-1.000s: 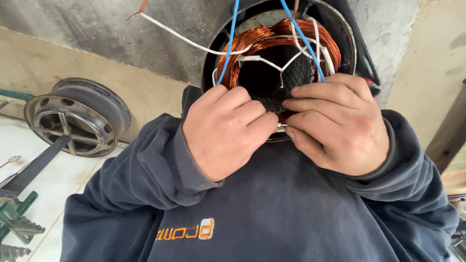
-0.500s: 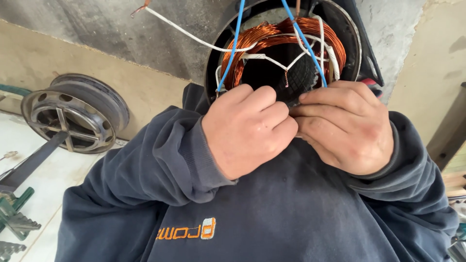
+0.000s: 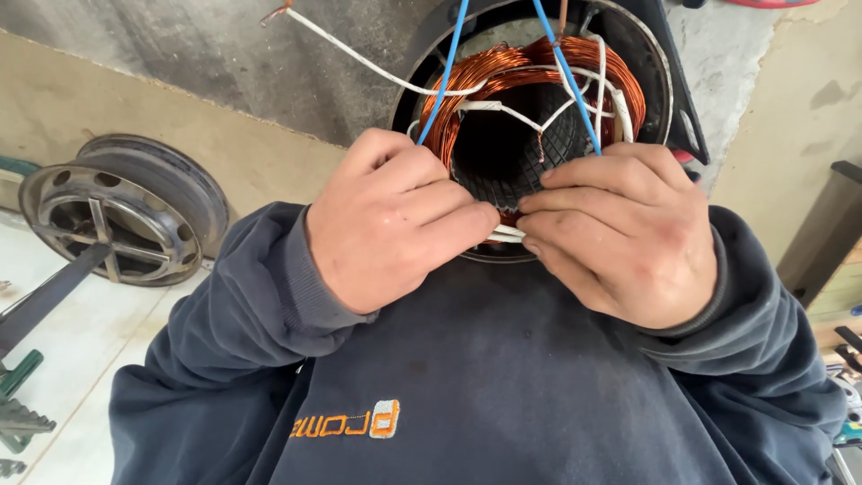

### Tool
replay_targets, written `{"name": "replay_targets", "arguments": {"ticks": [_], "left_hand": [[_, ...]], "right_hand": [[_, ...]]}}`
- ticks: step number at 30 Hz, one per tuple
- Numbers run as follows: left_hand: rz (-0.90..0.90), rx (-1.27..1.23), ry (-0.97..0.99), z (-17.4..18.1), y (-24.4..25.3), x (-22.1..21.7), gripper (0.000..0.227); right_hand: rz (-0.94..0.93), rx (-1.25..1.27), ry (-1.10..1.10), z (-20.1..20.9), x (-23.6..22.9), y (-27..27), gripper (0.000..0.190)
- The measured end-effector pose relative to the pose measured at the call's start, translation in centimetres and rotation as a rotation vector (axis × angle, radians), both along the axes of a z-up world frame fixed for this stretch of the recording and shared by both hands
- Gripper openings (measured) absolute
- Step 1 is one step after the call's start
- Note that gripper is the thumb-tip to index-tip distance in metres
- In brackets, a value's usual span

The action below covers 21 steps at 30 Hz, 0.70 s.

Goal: The person is wiring a motor stator by hand. They are seen twisting and connecting various colored wires, including copper, white, and blue, within the stator's slots. The person manipulates the wires to create connections and secure them in place.

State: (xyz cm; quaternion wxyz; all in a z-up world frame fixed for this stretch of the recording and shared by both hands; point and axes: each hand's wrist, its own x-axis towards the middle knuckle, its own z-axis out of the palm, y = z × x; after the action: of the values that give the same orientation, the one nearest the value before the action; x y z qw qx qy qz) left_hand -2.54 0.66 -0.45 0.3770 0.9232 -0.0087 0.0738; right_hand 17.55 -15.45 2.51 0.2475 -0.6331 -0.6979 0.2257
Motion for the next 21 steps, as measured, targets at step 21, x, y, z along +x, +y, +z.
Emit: {"name": "replay_targets", "arguments": {"ticks": [21], "left_hand": [[0.041,-0.076,-0.147,-2.7,-0.2,1.0,0.013]], "right_hand": [[-0.062,-0.104,0.021,-1.2,-0.8,-1.1,0.017]]}}
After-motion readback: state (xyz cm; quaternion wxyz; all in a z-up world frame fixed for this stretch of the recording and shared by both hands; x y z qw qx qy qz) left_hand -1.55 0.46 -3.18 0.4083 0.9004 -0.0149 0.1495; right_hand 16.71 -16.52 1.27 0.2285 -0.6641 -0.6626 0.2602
